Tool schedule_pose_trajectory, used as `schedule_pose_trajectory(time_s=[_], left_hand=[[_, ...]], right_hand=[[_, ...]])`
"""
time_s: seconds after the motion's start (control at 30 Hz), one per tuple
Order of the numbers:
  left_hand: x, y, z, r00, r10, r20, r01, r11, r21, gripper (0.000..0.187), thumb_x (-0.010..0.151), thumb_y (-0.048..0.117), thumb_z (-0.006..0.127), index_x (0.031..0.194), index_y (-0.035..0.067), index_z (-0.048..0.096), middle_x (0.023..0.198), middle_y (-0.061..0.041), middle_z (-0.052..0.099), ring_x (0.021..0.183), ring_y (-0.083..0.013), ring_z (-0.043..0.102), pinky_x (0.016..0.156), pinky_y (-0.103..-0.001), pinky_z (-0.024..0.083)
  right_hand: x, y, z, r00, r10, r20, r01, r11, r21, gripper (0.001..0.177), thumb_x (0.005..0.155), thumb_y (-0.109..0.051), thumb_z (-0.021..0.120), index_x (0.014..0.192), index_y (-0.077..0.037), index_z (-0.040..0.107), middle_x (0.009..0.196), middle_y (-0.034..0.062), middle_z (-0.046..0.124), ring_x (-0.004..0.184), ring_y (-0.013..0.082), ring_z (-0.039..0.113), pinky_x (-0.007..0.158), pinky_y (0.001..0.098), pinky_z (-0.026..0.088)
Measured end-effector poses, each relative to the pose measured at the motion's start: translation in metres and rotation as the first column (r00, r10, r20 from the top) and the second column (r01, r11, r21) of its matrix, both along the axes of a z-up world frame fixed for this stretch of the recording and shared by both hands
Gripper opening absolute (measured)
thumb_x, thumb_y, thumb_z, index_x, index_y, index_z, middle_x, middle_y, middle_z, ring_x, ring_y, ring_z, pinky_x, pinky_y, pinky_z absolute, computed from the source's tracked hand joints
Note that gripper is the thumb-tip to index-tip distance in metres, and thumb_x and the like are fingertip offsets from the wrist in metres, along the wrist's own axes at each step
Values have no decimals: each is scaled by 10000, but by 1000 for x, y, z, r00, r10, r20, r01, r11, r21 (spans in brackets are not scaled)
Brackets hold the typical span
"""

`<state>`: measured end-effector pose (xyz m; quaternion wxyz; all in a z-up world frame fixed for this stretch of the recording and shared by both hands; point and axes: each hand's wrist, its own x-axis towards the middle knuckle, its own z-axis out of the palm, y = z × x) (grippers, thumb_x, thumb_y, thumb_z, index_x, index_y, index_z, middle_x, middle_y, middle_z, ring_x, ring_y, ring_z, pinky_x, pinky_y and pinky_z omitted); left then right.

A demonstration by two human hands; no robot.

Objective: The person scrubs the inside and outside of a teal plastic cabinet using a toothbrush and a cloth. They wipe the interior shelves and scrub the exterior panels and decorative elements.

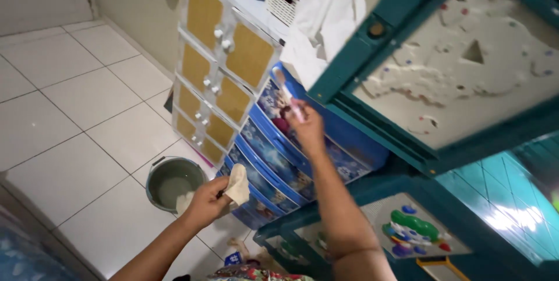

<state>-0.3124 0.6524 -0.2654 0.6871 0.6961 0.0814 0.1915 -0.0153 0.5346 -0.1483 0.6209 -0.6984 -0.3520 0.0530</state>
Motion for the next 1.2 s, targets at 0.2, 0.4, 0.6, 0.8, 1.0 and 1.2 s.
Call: schedule_pose_trajectory(time_s=[0.2, 0.4, 0.6, 0.8, 1.0, 1.2], left_hand=[[-8, 43, -29, 996, 75, 56, -74, 997, -17, 347, 858, 61, 691, 1204, 43, 713, 1060, -93, 768, 937, -160, 715, 818, -294, 548], [-4, 53, -43, 994, 104, 13, -104, 995, 9, 320, 857, 71, 722, 1177, 52, 732, 1018, -100, 759, 928, -173, 718, 817, -297, 549], [-10, 58, -43, 993, 113, 25, -115, 990, 79, 378, 820, 66, 721, 1197, 78, 715, 1028, -63, 749, 864, -165, 697, 748, -299, 538], [-24, 59, -71, 995, 101, -17, -101, 995, 12, 323, 852, 65, 718, 1175, 63, 731, 1017, -63, 752, 860, -145, 682, 730, -297, 537], [-18, 57, -74, 993, 89, -77, -93, 995, -47, 302, 856, 76, 721, 1156, 52, 738, 955, -56, 751, 814, -128, 684, 724, -286, 546], [5, 38, -64, 995, 3, -97, -8, 999, -54, 242, 885, 59, 717, 1122, 41, 765, 897, -51, 761, 789, -118, 658, 713, -281, 524]], right_hand=[[-34, 43, 35, 851, -140, 507, 248, 957, -151, 103, 871, -74, 773, 956, -24, 746, 844, 103, 734, 755, 188, 702, 691, 321, 547], [-31, 114, 88, 481, -240, 843, 427, 904, 14, 41, 875, -40, 680, 869, -5, 658, 827, 189, 643, 769, 410, 633, 678, 502, 487], [31, 165, 149, 265, -671, 692, 818, 537, 207, 397, 813, -8, 598, 1205, 27, 653, 1030, 250, 616, 790, 443, 657, 696, 505, 535], [37, 168, 137, 400, -681, 613, 908, 387, -162, 234, 1013, -280, 635, 1119, -81, 698, 1160, 169, 656, 1015, 383, 702, 862, 489, 555], [29, 151, 118, 271, -692, 669, 837, 513, 191, 447, 829, -49, 580, 1266, -107, 657, 1196, 158, 677, 1003, 384, 700, 831, 471, 563], [25, 123, 125, 423, -613, 667, 829, 558, -12, 521, 839, -158, 659, 1357, -111, 624, 1117, 215, 650, 923, 417, 683, 806, 495, 543]])
